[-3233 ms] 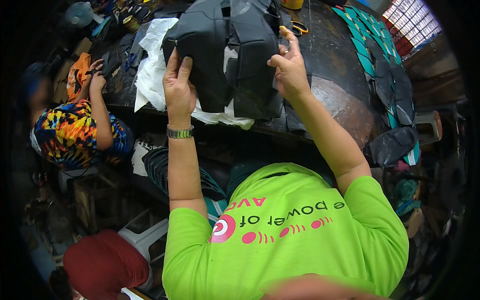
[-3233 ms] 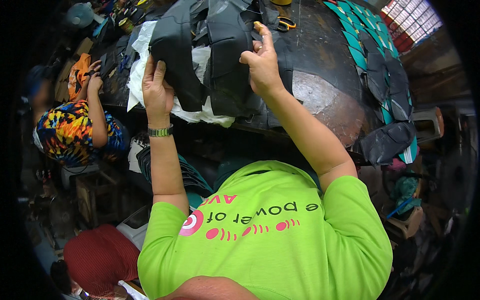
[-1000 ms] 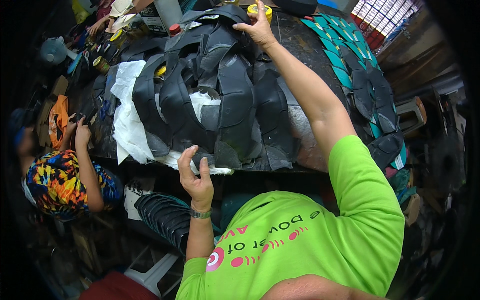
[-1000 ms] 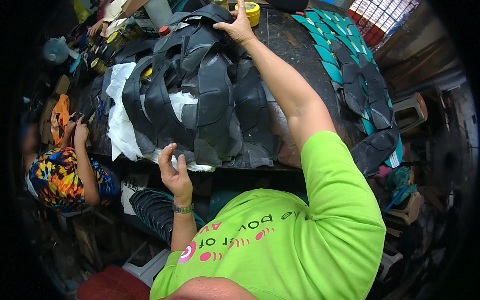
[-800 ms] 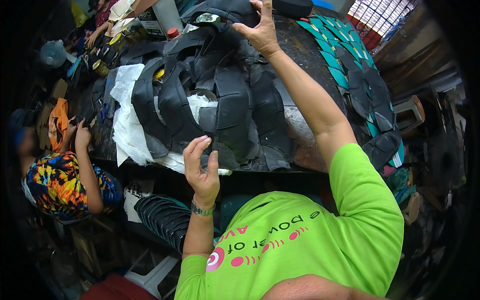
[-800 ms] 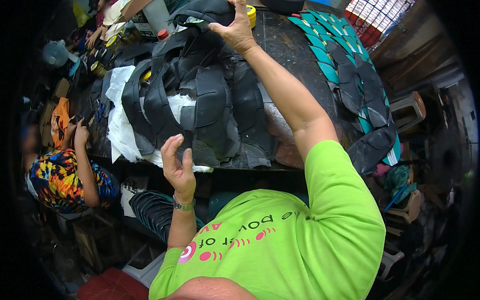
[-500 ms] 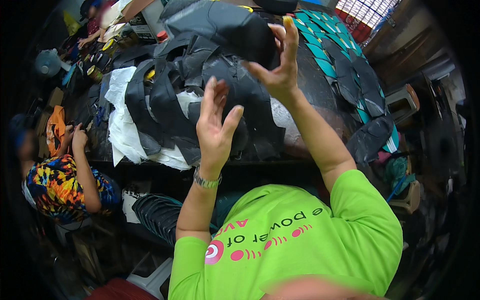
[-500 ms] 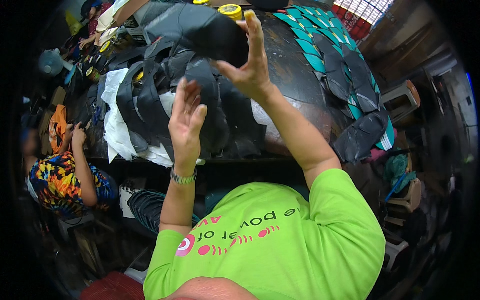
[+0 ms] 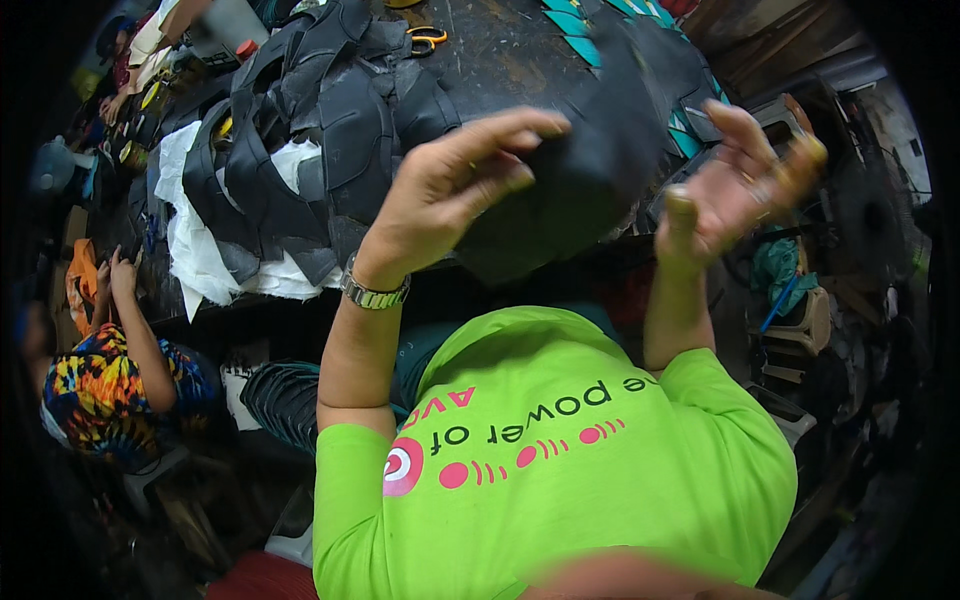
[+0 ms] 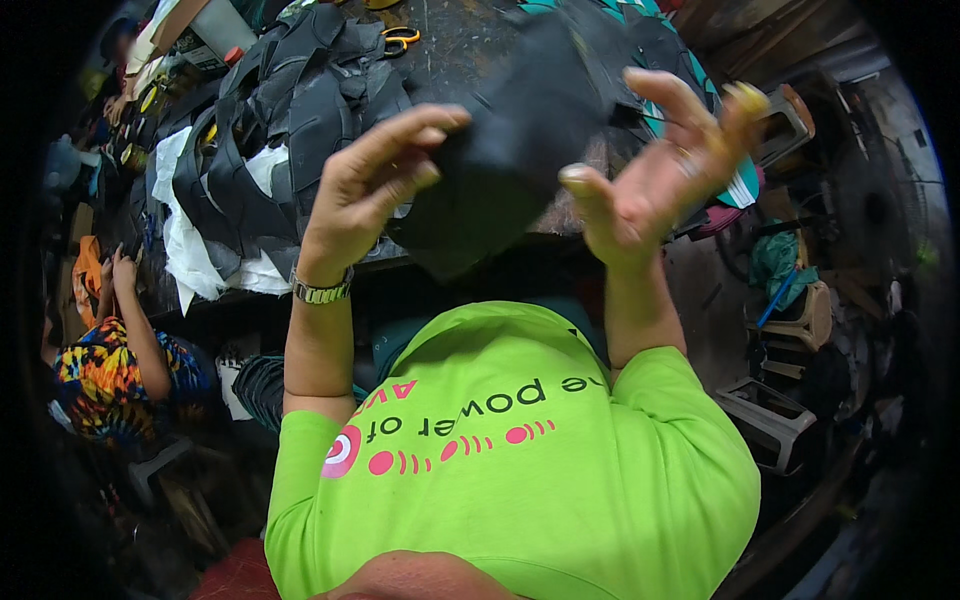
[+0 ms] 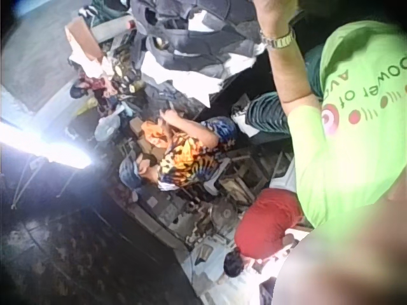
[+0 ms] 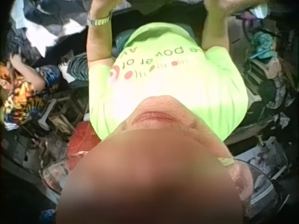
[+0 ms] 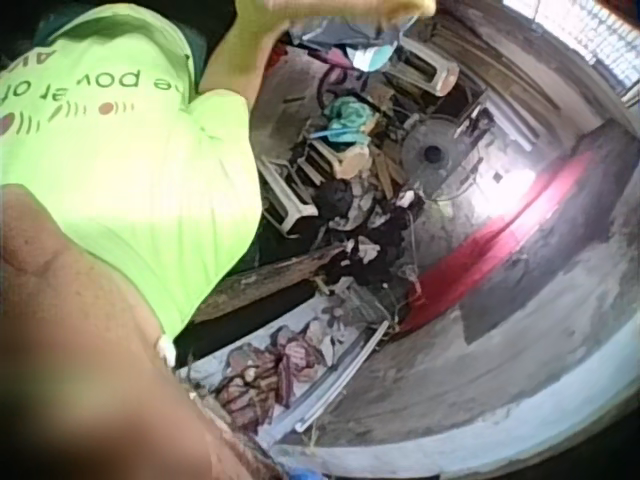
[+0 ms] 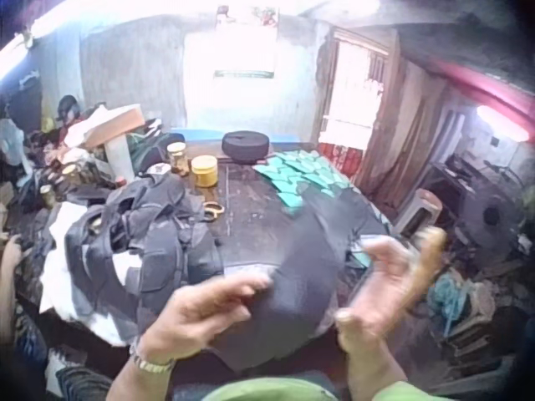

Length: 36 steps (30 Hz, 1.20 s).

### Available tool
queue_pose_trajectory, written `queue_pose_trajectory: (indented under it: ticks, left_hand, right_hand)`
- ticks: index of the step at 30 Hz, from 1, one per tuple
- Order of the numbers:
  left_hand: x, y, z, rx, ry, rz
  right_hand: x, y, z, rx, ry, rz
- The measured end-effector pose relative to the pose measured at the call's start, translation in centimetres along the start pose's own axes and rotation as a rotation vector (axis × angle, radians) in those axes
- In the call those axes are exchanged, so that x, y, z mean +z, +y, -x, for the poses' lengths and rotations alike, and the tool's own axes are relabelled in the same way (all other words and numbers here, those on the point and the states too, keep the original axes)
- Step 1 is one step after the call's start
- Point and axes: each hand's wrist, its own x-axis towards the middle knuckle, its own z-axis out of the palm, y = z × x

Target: The person applies adhesive from a yellow tub to a curved surface and then places black rubber pieces over it, pressing them into place. They continue adding more rubber pieces in an overlapping pattern, smoothing each one down by hand.

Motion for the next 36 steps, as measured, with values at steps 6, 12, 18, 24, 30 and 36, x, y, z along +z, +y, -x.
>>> queue_pose_trajectory:
  ticks: [6, 12, 18, 24, 30, 36]
  left_hand:
    - [1.9, -0.1, 0.3, -0.122, -0.169, -0.022]
    - [0.7, -1.0, 1.7, -0.122, -0.042, -0.050]
    - [-2.7, -1.5, 4.9, -0.077, 0.311, 0.073]
    - [0.4, -4.2, 9.9, -0.295, 0.160, 0.364]
    - [2.4, -4.3, 13.2, -0.527, 0.322, 0.157]
    - [1.4, -3.4, 15.4, -0.477, 0.513, -0.121]
  right_hand:
    - [-2.2, -1.9, -1.7, 0.368, -0.868, -0.068]
    - [-1.8, -1.5, 0.9, 0.916, -0.966, -0.535]
    - [-3.6, 1.7, 0.8, 0.740, -0.665, -0.662]
    - [-4.5, 3.4, 2.4, 0.790, -0.538, -0.630]
    - [-4.6, 4.1, 3.6, 0.799, -0.529, -0.556]
    - [-4.8, 3.8, 4.2, 0.816, -0.551, -0.581]
